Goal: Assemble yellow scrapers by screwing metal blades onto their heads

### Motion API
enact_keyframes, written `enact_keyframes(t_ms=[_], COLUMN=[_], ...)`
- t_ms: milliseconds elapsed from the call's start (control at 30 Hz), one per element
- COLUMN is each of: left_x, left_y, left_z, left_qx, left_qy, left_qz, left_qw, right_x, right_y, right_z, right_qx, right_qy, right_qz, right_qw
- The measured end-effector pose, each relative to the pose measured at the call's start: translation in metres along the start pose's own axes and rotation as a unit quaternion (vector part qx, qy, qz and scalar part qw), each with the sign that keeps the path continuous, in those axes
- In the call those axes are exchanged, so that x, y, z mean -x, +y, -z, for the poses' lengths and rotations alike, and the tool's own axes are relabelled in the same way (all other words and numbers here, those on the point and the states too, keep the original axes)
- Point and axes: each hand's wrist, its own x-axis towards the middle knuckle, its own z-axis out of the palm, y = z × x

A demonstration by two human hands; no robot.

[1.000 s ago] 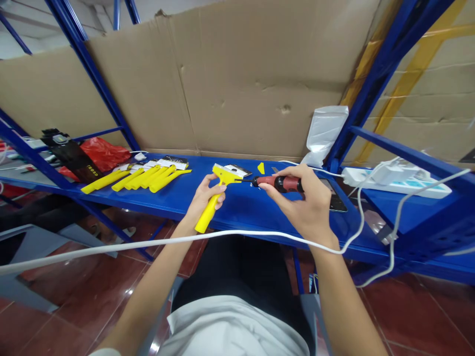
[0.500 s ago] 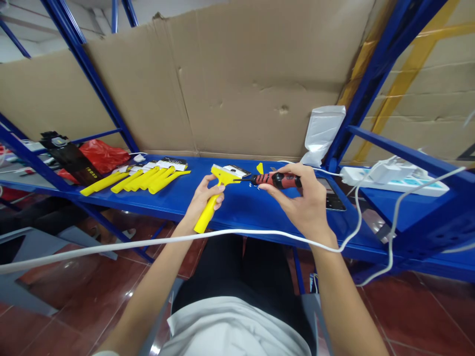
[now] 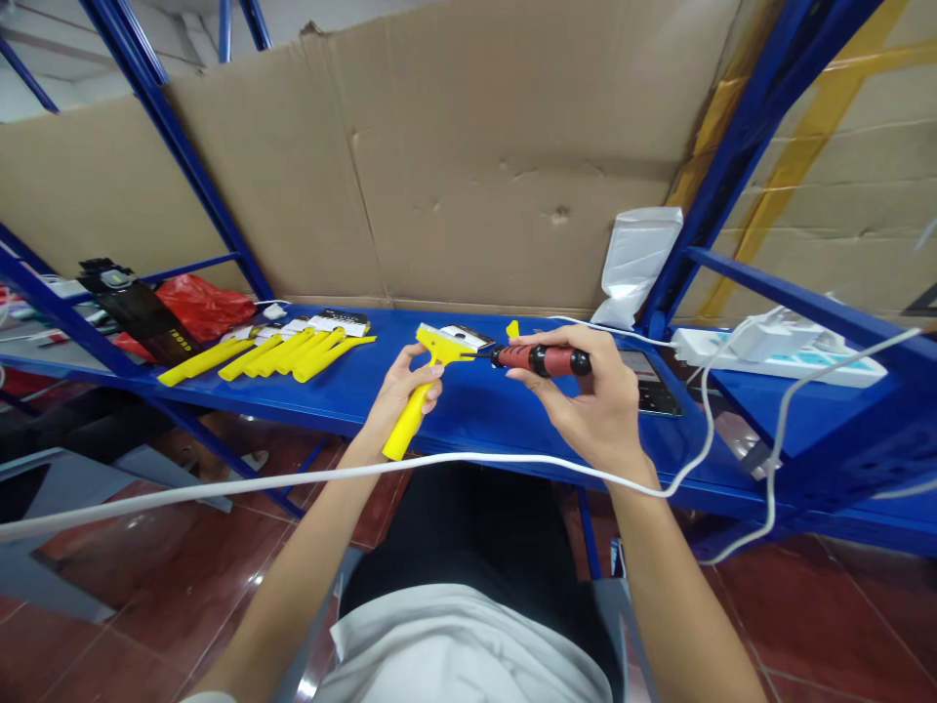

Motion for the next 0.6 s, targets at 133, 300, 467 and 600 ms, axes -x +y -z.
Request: enact_keyframes(t_ms=[133, 300, 467, 600], left_x=[0.000, 0.001, 0.005, 0.003], left_y=[0.000, 0.001, 0.001, 0.001], left_z=[0.000, -0.002, -0.006, -0.004], left_qx=[-0.011, -0.008, 0.013, 0.011], left_qy=[-0.020, -0.014, 0.006, -0.002], left_qz=[0.008, 0.008, -0.013, 0.005], left_qw=[1.000, 1.000, 1.000, 1.000], right_x=[-0.004, -0.005, -0.005, -0.005], right_y=[-0.001, 0.004, 0.001, -0.006], right_z=[-0.003, -0.006, -0.010, -0.009], right_qx=[0.064, 0.050, -0.037, -0.092], right_qy=[0.097, 0.101, 0.019, -0.040], right_qz=[0.040, 0.056, 0.068, 0.054], right_qw=[0.992, 0.992, 0.997, 0.993])
